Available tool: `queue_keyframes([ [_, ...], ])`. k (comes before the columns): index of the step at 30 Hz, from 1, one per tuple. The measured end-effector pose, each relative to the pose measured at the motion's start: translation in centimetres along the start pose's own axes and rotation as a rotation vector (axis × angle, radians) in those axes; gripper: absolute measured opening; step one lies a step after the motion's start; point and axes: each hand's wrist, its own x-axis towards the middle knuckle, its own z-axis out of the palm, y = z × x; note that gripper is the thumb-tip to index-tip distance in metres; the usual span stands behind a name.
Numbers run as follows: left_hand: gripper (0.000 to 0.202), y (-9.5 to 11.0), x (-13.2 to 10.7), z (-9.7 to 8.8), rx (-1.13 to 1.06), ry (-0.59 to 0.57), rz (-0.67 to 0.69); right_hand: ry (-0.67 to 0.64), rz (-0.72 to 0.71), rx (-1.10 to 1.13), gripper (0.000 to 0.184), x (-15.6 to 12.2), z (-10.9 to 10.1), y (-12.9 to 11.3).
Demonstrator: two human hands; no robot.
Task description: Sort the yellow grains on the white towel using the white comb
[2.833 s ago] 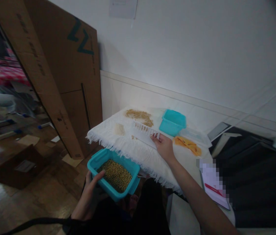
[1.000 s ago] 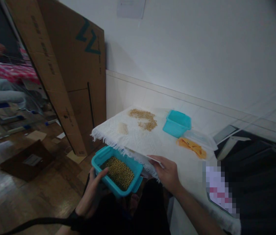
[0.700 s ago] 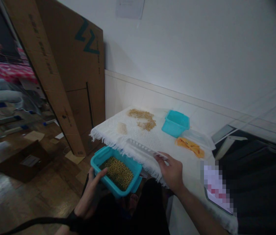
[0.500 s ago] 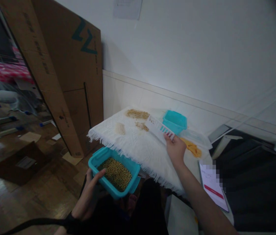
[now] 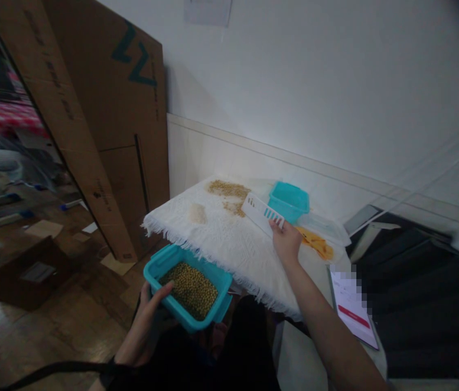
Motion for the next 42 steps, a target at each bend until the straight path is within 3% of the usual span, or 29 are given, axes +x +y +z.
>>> queue_keyframes([
  [6,0.059,-0.5,0.3,-0.4,0.0,-0.032,0.059,0.014,-0.062,0.028,0.05,-0.5,-0.5,-0.4],
  [22,0.059,-0.2,-0.3,-0.3,-0.018,-0.044,0.043,-0.062,-0.135,-0.011,0.054,-1.2,-0.1,-0.6],
  [30,0.061,0.1,-0.1,0.0,-0.027,0.029,0.011,-0.094,-0.155,-0.023,0.046,-1.0,1.2,-1.2],
  [42,0.068,1.0,-0.7,0.3,-0.03,0.012,0.005,-0.181,-0.215,-0.18,0.027,-1.8,3.8,-4.1],
])
